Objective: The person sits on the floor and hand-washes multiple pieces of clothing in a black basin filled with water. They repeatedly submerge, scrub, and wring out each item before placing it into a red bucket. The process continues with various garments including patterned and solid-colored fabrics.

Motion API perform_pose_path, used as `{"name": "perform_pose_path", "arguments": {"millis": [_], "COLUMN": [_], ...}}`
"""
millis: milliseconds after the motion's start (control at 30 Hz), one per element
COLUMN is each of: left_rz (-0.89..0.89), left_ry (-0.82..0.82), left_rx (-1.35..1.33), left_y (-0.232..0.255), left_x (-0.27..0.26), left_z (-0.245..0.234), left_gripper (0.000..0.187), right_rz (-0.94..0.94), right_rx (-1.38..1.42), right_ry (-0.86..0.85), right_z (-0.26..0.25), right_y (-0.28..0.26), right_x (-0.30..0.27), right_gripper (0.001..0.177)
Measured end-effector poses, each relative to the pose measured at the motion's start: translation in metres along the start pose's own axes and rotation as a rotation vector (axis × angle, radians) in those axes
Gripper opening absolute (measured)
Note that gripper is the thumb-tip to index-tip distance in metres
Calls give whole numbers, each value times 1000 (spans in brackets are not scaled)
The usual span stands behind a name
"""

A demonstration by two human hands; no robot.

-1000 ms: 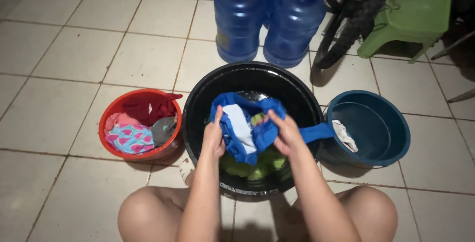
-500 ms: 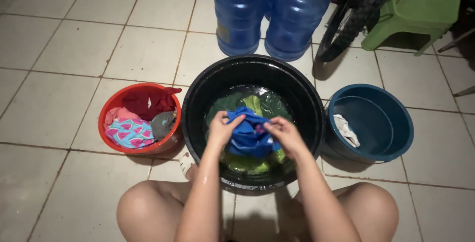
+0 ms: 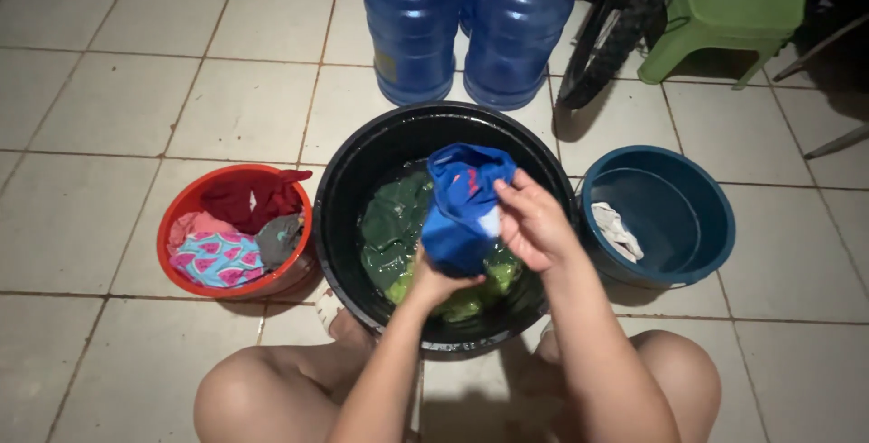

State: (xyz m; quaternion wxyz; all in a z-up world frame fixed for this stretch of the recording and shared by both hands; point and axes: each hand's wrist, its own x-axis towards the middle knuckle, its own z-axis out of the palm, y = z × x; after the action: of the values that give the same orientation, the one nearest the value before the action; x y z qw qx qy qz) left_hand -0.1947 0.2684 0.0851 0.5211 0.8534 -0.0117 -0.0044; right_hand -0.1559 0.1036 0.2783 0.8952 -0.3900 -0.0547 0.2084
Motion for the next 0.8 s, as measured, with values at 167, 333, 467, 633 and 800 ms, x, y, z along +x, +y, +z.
{"name": "perform_pose_path", "arguments": {"millis": [167, 333, 467, 633, 800], "left_rz": [158, -291, -659, -440, -141], "left_ry": [90, -195, -231, -246, -157], "left_rx": [-59, -460, -1262, -1355, -858], "left_y": [-13, -4, -64, -77, -69], "left_x": [13, 22, 27, 26, 17], "left_z": [-7, -15, 33, 37, 27], "left_gripper": [71, 55, 54, 36, 42], "right_rz": [-52, 45, 82, -36, 280], "right_rx": [61, -1182, -1482, -1393, -639], "right_ry": [1, 407, 130, 260, 405], "right_z": [-32, -117, -114, -122, -109], "right_y": [-21, 31, 89, 103, 84], "right_x": [9, 12, -19, -15, -9], "right_gripper": [35, 63, 87, 59, 32]}}
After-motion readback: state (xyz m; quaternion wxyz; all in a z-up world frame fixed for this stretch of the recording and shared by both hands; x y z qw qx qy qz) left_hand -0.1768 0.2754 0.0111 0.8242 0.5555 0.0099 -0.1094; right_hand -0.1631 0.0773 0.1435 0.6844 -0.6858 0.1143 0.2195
